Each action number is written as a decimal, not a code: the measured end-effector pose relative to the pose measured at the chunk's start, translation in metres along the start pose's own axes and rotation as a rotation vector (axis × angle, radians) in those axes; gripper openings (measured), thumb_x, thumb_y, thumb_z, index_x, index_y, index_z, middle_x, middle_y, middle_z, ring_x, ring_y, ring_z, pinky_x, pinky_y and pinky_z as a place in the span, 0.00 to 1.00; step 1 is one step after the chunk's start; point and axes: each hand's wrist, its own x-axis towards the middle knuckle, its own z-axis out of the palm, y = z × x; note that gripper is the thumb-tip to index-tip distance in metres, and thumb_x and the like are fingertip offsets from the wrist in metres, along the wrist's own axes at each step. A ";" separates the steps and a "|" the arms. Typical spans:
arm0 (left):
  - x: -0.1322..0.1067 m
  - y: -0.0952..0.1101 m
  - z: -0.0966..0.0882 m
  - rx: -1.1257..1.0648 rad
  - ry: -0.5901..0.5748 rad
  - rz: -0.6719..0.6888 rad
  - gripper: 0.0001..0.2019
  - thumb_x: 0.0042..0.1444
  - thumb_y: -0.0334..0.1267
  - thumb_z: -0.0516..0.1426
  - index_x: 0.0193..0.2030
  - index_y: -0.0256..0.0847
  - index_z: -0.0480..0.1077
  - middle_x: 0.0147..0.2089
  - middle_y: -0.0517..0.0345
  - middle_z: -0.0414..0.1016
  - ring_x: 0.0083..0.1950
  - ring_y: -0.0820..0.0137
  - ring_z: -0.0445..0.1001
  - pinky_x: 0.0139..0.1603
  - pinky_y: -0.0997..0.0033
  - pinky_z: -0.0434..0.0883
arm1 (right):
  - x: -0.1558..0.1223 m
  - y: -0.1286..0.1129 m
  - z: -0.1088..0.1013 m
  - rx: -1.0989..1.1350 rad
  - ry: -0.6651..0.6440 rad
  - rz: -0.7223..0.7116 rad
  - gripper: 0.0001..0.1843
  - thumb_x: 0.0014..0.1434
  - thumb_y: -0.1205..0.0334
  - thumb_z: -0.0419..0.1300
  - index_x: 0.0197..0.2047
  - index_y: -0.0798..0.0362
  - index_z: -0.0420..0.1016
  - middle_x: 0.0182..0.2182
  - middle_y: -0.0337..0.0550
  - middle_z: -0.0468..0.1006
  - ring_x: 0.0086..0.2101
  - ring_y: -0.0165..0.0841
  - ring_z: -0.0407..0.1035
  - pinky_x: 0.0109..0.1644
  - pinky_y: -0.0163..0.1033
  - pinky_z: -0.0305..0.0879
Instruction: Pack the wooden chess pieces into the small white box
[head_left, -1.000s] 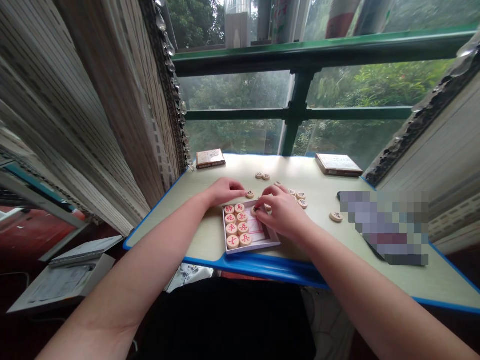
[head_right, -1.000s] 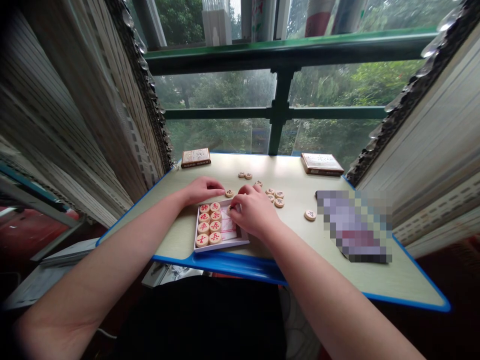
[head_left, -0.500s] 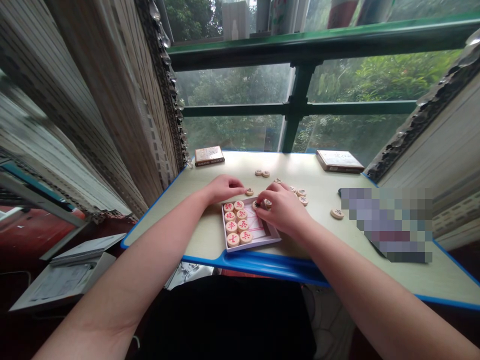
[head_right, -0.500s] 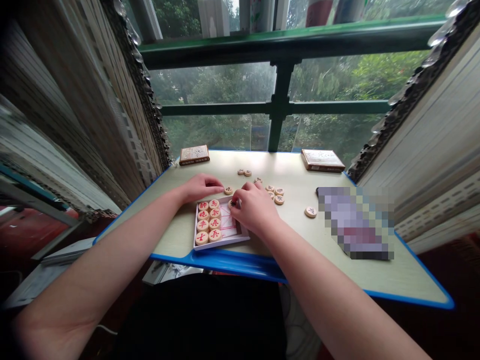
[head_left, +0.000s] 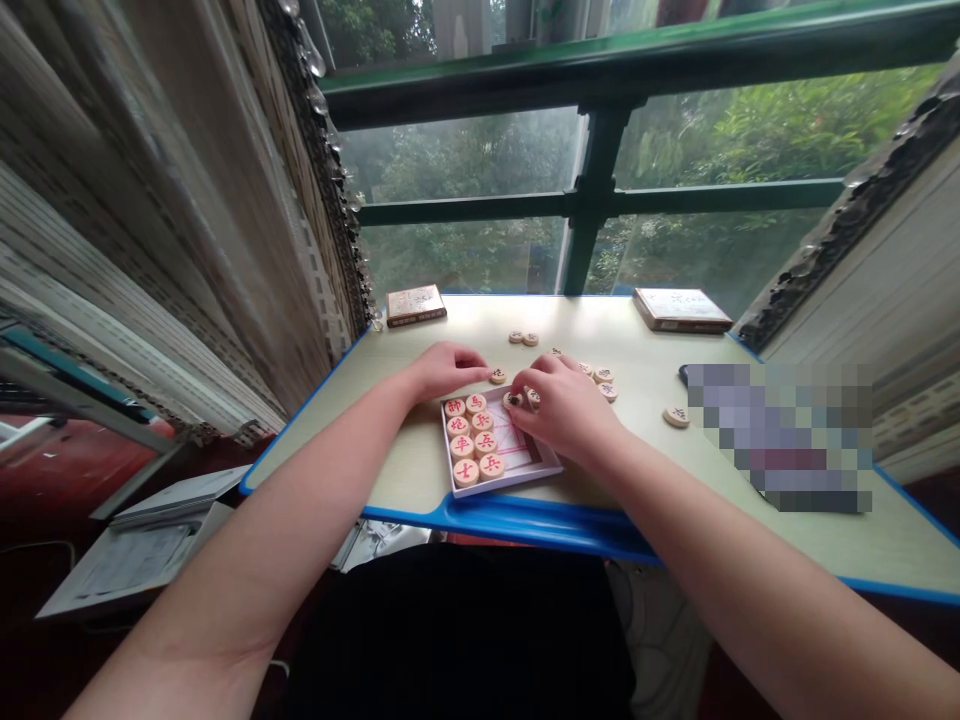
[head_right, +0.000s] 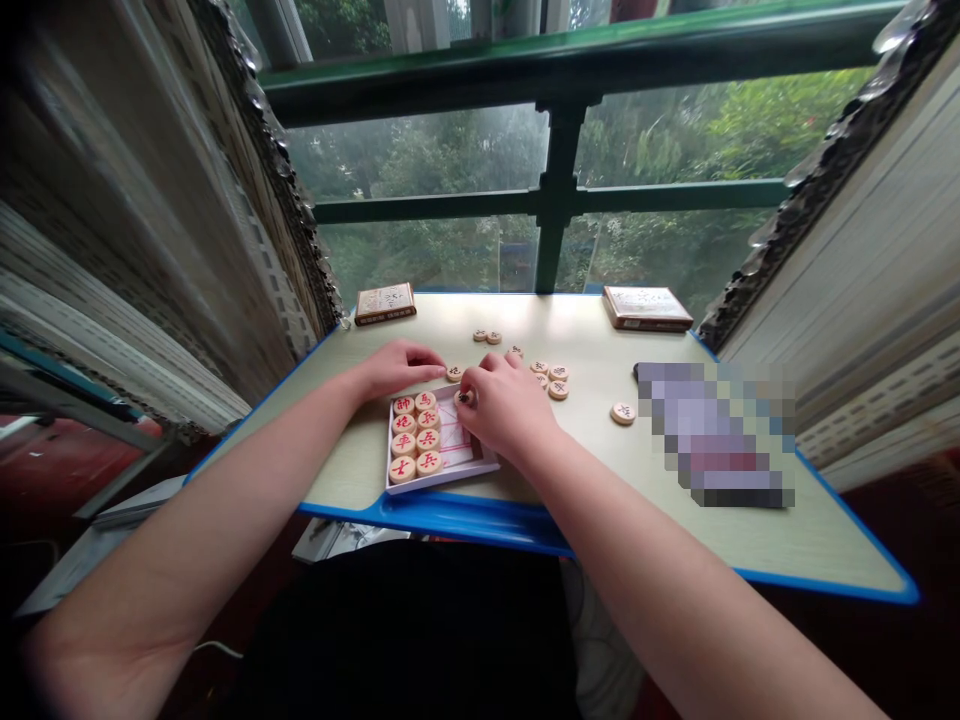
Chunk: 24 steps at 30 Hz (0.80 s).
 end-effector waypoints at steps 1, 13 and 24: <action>0.000 0.000 0.000 0.000 0.004 -0.002 0.19 0.45 0.51 0.59 0.33 0.34 0.76 0.29 0.56 0.75 0.31 0.71 0.67 0.32 0.72 0.63 | 0.000 0.000 0.000 -0.005 0.000 -0.022 0.10 0.52 0.58 0.59 0.37 0.49 0.78 0.37 0.47 0.73 0.41 0.40 0.62 0.45 0.42 0.60; -0.002 0.003 -0.001 0.001 -0.022 -0.026 0.19 0.44 0.51 0.58 0.27 0.33 0.74 0.23 0.60 0.69 0.26 0.74 0.62 0.27 0.74 0.58 | 0.001 -0.001 -0.001 -0.070 -0.046 -0.028 0.10 0.54 0.58 0.57 0.37 0.51 0.77 0.37 0.47 0.73 0.41 0.41 0.64 0.44 0.42 0.61; -0.006 0.010 -0.003 -0.069 -0.104 -0.096 0.21 0.43 0.53 0.60 0.21 0.32 0.72 0.16 0.63 0.59 0.21 0.79 0.54 0.22 0.74 0.51 | 0.001 0.000 -0.002 -0.043 -0.044 0.041 0.10 0.52 0.60 0.57 0.36 0.50 0.78 0.35 0.47 0.74 0.38 0.39 0.65 0.41 0.40 0.61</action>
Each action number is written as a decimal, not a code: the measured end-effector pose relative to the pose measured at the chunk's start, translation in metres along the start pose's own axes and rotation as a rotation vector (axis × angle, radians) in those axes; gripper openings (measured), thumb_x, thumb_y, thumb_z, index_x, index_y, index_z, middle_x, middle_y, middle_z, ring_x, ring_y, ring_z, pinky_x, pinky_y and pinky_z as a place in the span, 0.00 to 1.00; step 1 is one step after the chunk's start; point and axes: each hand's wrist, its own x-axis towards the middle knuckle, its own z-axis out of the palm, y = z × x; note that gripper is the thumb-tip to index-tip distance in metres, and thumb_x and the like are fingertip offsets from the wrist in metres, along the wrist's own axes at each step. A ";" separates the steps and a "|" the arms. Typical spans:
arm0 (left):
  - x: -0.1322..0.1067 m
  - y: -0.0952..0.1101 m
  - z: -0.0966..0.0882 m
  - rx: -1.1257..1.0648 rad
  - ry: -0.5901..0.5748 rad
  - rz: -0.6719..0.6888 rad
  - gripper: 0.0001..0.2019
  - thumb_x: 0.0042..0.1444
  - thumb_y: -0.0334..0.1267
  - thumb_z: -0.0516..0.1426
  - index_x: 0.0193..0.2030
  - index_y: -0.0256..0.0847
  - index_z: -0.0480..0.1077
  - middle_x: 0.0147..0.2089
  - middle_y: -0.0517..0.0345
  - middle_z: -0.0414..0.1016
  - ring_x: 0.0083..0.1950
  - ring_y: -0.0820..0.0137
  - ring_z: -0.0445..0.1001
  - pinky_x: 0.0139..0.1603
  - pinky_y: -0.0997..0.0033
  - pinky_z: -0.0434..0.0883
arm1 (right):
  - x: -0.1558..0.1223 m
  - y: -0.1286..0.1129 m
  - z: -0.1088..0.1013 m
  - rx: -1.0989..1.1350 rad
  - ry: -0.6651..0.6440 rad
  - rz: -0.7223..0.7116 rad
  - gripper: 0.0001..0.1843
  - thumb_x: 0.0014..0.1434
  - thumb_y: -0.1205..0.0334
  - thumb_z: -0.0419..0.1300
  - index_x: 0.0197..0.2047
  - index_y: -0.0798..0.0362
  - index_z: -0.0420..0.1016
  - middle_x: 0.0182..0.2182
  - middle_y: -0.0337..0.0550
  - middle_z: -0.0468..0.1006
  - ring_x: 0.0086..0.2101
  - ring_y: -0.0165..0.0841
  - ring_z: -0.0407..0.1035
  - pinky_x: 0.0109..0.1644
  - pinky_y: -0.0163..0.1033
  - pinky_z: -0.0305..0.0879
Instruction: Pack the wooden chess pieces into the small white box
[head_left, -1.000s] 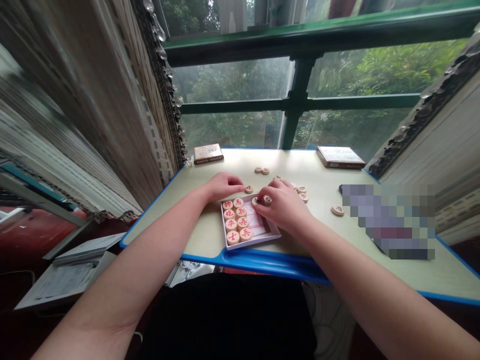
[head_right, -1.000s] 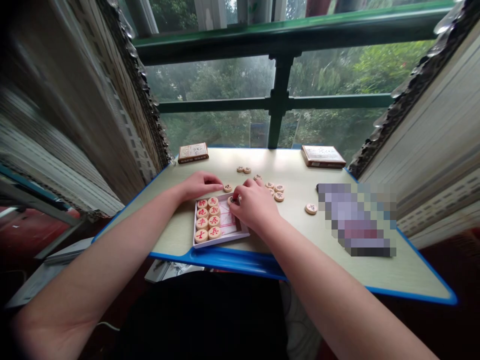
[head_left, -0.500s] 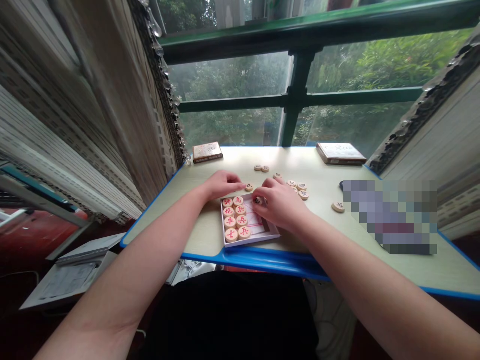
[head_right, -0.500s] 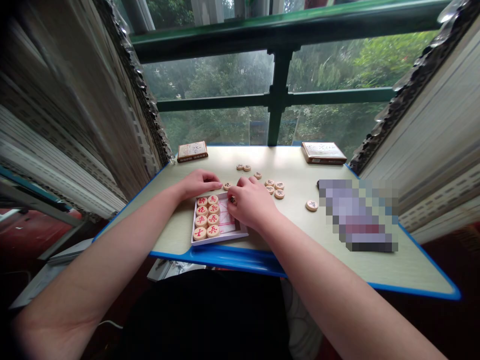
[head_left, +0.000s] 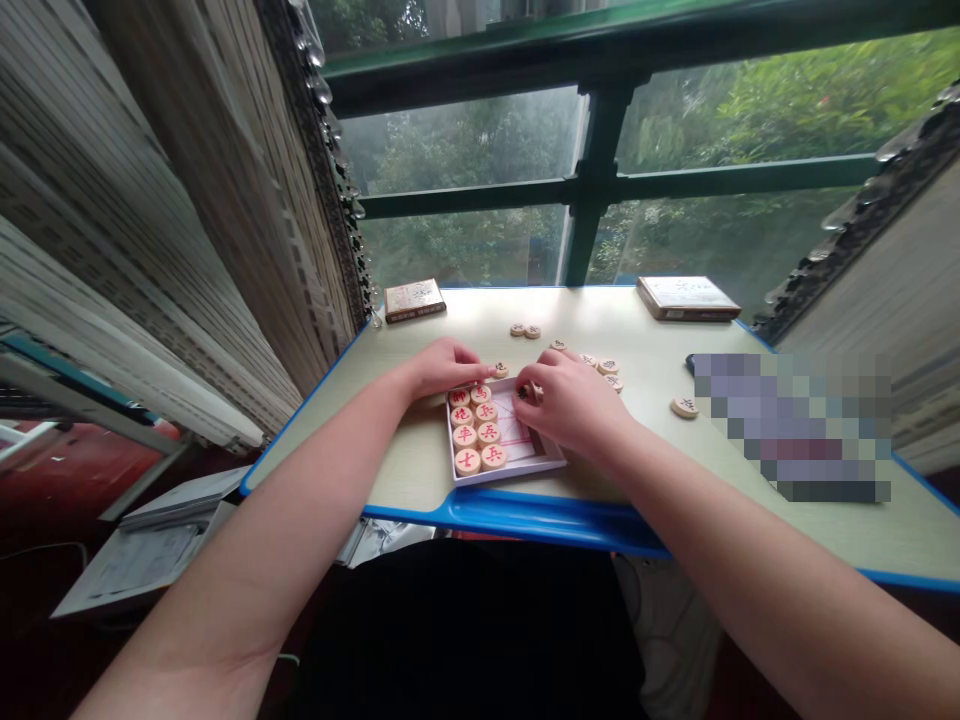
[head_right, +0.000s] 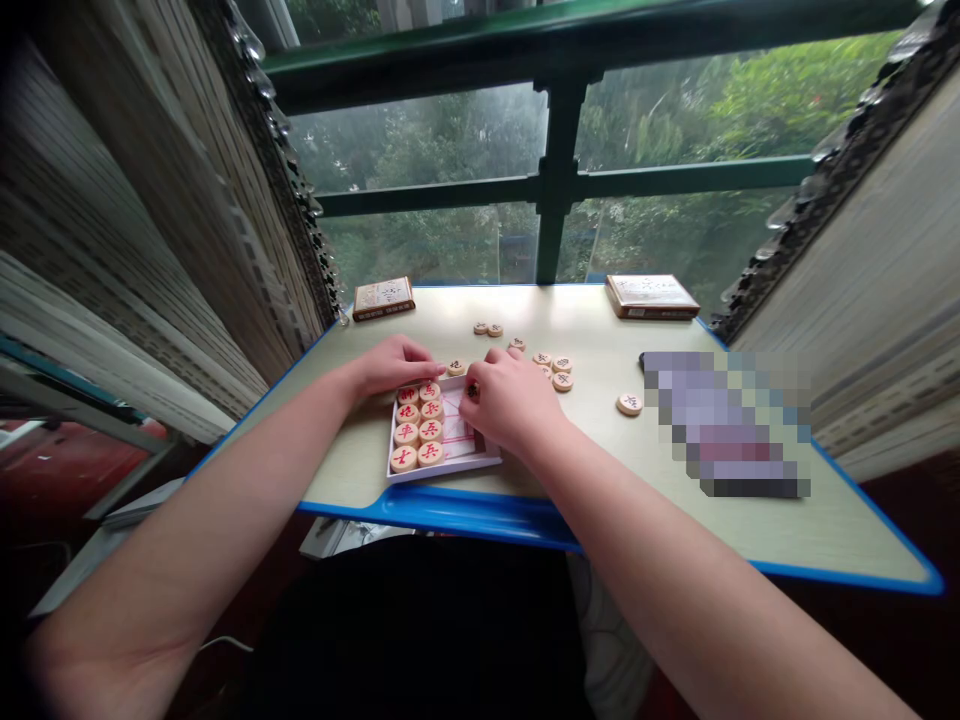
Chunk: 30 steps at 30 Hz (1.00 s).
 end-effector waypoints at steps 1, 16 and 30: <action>0.000 0.000 0.000 0.002 0.004 0.002 0.21 0.43 0.53 0.60 0.20 0.32 0.72 0.16 0.63 0.59 0.21 0.79 0.54 0.22 0.74 0.50 | -0.001 0.000 -0.001 0.002 -0.003 -0.005 0.10 0.51 0.60 0.58 0.36 0.50 0.78 0.35 0.47 0.74 0.38 0.39 0.65 0.40 0.40 0.61; 0.002 -0.004 -0.005 0.071 -0.063 0.035 0.22 0.41 0.56 0.61 0.20 0.33 0.74 0.22 0.57 0.68 0.25 0.75 0.61 0.23 0.74 0.57 | 0.000 0.002 -0.002 0.026 -0.033 -0.019 0.10 0.54 0.63 0.56 0.37 0.49 0.79 0.33 0.46 0.76 0.38 0.38 0.65 0.40 0.39 0.60; -0.001 -0.001 -0.003 -0.005 -0.047 -0.013 0.21 0.41 0.55 0.61 0.22 0.33 0.76 0.20 0.56 0.70 0.23 0.75 0.63 0.22 0.74 0.57 | 0.002 0.014 -0.007 0.178 0.207 0.129 0.13 0.55 0.66 0.51 0.36 0.53 0.78 0.34 0.46 0.75 0.37 0.37 0.67 0.42 0.41 0.62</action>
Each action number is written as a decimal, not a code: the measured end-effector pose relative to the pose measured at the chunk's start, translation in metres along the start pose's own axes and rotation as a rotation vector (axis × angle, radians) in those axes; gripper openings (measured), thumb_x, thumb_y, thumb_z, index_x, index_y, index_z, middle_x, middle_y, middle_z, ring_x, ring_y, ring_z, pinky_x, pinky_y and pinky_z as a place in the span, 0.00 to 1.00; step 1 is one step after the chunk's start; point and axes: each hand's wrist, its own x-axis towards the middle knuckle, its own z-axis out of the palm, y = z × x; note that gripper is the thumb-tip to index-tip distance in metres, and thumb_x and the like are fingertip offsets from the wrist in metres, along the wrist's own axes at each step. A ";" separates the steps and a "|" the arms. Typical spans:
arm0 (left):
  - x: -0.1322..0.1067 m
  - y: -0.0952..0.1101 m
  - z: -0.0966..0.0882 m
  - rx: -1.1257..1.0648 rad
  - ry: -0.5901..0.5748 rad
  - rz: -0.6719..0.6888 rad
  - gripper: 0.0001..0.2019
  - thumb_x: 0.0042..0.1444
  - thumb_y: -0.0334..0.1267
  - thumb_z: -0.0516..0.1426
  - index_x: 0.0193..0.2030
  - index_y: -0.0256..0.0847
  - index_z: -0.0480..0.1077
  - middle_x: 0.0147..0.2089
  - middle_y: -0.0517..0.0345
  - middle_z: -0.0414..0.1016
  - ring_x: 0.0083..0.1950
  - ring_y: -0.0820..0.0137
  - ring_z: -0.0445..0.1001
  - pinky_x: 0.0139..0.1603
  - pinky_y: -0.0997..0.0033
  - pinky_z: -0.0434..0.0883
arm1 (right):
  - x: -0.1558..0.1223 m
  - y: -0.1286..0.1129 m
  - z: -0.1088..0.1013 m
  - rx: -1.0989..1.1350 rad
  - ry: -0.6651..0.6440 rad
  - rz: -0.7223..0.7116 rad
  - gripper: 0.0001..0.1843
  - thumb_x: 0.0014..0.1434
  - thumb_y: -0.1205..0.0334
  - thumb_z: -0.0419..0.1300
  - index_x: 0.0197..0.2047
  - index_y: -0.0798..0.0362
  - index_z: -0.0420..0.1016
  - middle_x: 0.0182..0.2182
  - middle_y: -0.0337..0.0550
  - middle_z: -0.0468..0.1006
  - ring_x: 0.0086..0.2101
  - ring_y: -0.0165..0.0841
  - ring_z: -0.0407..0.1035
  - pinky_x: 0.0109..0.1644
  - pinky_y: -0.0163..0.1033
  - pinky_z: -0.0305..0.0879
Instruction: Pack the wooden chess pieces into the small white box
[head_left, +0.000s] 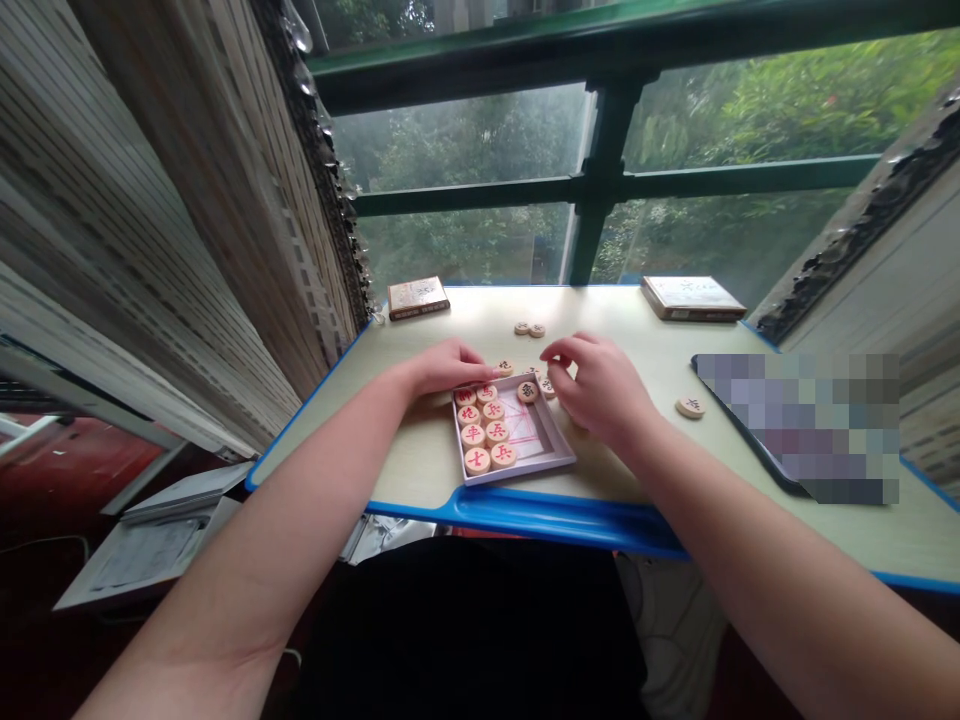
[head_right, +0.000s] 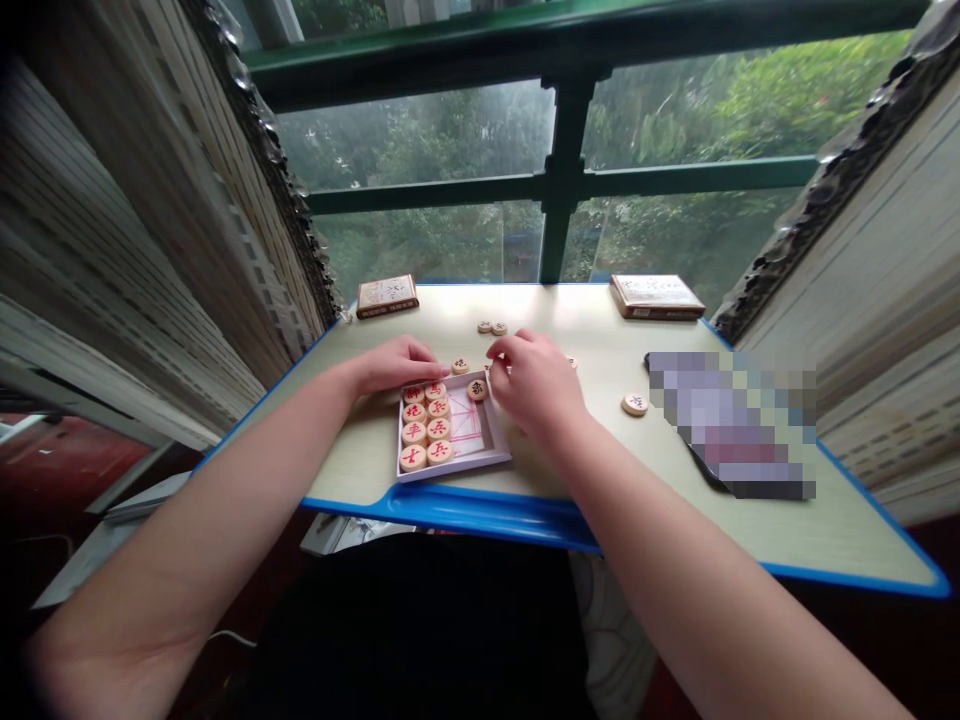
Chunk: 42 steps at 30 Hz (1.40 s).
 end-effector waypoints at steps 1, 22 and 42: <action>0.000 0.000 0.000 -0.014 -0.001 -0.008 0.21 0.41 0.55 0.61 0.22 0.34 0.76 0.20 0.57 0.70 0.22 0.75 0.63 0.22 0.74 0.57 | 0.001 0.003 0.001 0.013 0.054 0.029 0.14 0.55 0.67 0.50 0.37 0.53 0.78 0.35 0.47 0.75 0.38 0.37 0.67 0.43 0.41 0.63; -0.003 0.012 0.007 -0.096 -0.081 -0.036 0.15 0.41 0.47 0.63 0.26 0.35 0.77 0.19 0.59 0.69 0.22 0.76 0.62 0.22 0.74 0.58 | 0.001 0.017 0.006 -0.146 -0.274 0.089 0.15 0.52 0.58 0.59 0.43 0.49 0.78 0.44 0.50 0.72 0.46 0.44 0.62 0.52 0.46 0.59; -0.001 0.009 0.003 -0.059 -0.155 -0.055 0.17 0.43 0.50 0.62 0.28 0.35 0.77 0.22 0.58 0.71 0.24 0.75 0.64 0.24 0.74 0.59 | -0.001 0.009 -0.005 0.022 -0.169 0.090 0.13 0.53 0.55 0.59 0.39 0.52 0.77 0.41 0.50 0.71 0.47 0.44 0.62 0.52 0.47 0.60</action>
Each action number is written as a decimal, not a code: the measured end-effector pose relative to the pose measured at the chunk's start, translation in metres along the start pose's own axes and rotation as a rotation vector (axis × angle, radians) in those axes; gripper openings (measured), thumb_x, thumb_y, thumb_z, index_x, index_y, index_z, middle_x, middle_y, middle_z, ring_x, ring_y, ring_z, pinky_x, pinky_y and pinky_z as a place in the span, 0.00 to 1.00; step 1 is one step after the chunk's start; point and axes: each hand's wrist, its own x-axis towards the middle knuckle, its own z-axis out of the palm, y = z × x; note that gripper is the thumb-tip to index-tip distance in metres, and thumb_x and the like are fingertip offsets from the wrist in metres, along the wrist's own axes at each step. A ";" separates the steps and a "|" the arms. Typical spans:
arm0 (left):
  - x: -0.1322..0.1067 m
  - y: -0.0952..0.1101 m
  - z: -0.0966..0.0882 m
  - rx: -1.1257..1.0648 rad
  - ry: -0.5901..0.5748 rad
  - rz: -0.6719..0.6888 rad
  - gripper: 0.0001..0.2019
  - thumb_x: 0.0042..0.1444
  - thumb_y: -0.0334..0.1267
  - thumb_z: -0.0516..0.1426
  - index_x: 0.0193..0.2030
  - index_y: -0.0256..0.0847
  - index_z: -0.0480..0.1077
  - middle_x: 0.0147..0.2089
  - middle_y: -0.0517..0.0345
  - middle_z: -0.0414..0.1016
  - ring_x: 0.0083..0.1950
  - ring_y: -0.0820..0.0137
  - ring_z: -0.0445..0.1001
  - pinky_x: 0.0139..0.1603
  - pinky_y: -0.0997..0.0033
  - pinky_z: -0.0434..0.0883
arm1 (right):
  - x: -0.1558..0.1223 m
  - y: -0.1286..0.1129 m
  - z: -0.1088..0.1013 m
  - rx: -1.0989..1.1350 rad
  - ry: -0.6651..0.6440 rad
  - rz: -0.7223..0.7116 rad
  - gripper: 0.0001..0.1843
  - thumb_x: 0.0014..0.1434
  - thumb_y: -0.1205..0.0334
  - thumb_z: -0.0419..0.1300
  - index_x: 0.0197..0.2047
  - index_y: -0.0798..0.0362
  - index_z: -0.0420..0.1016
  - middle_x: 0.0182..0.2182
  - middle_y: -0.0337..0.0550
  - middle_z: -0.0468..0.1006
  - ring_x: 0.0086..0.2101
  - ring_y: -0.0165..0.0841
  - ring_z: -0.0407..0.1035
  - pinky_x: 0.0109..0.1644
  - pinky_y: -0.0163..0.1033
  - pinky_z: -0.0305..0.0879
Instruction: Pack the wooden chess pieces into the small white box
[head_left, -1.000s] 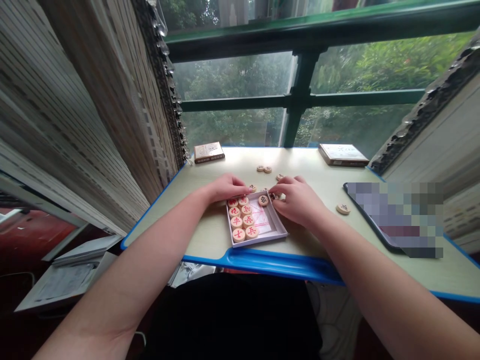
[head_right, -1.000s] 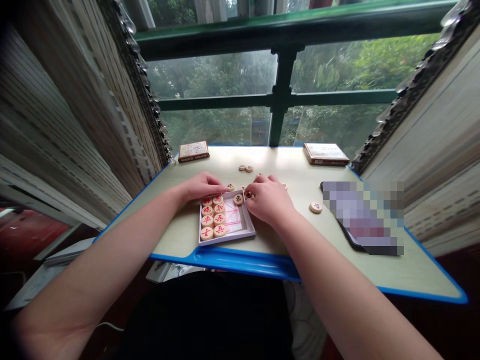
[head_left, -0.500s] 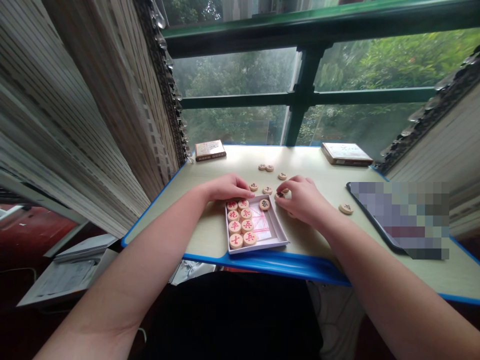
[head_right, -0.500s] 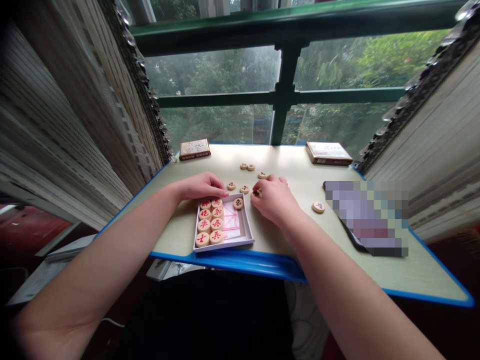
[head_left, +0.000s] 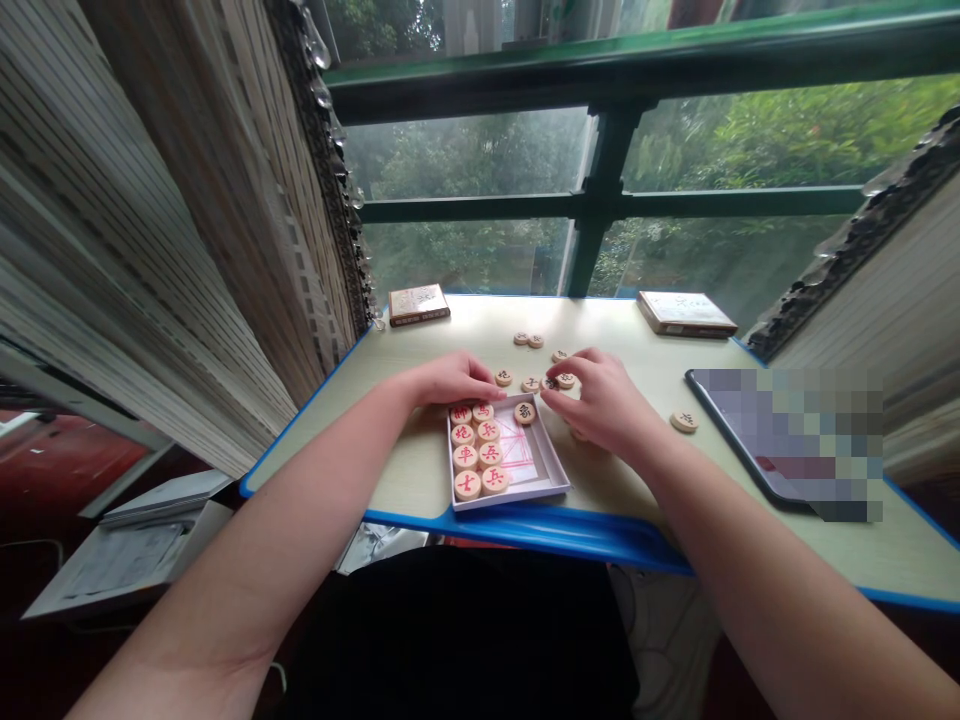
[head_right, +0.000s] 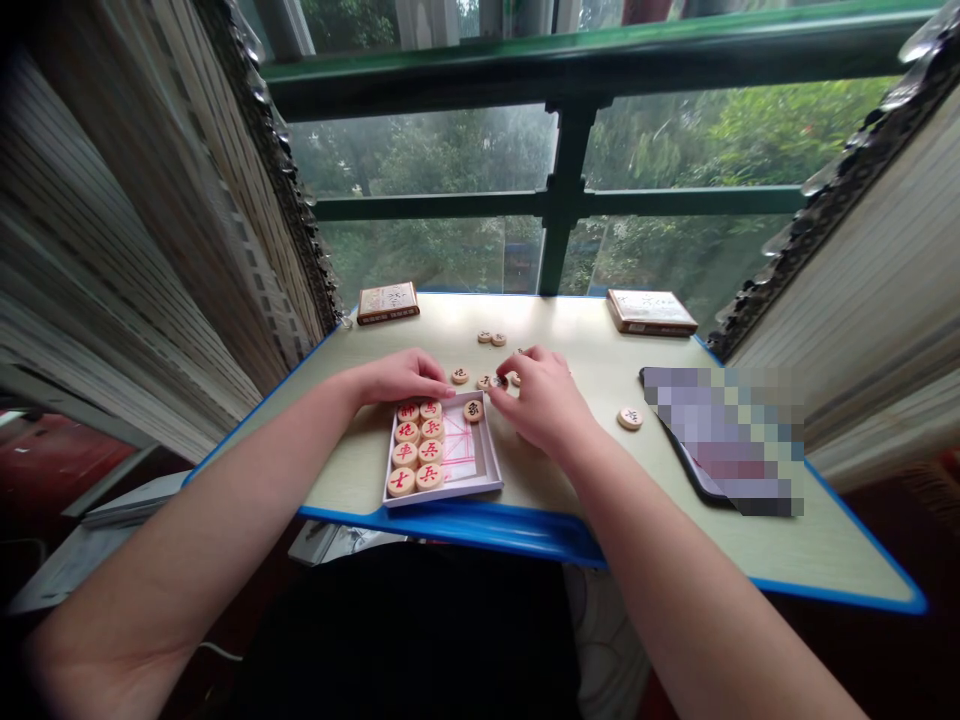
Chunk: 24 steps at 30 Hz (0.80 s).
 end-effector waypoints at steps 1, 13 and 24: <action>0.000 0.000 0.000 0.005 0.003 0.006 0.17 0.43 0.50 0.62 0.29 0.35 0.77 0.22 0.58 0.71 0.24 0.75 0.64 0.25 0.73 0.59 | -0.002 -0.002 -0.001 0.051 0.015 -0.061 0.12 0.53 0.55 0.59 0.39 0.52 0.76 0.41 0.49 0.71 0.46 0.42 0.63 0.51 0.46 0.61; -0.002 0.001 0.000 0.058 0.016 0.055 0.19 0.43 0.51 0.61 0.29 0.34 0.77 0.23 0.58 0.71 0.25 0.74 0.64 0.26 0.74 0.59 | -0.005 -0.010 0.010 -0.006 -0.112 -0.385 0.11 0.53 0.62 0.58 0.40 0.52 0.76 0.38 0.47 0.72 0.42 0.40 0.65 0.48 0.45 0.63; -0.003 0.003 0.001 0.032 0.022 0.037 0.18 0.43 0.50 0.61 0.29 0.34 0.77 0.23 0.58 0.71 0.25 0.75 0.64 0.26 0.74 0.60 | -0.006 -0.010 0.008 -0.027 -0.109 -0.365 0.14 0.52 0.64 0.56 0.43 0.52 0.74 0.40 0.48 0.72 0.43 0.41 0.64 0.49 0.46 0.62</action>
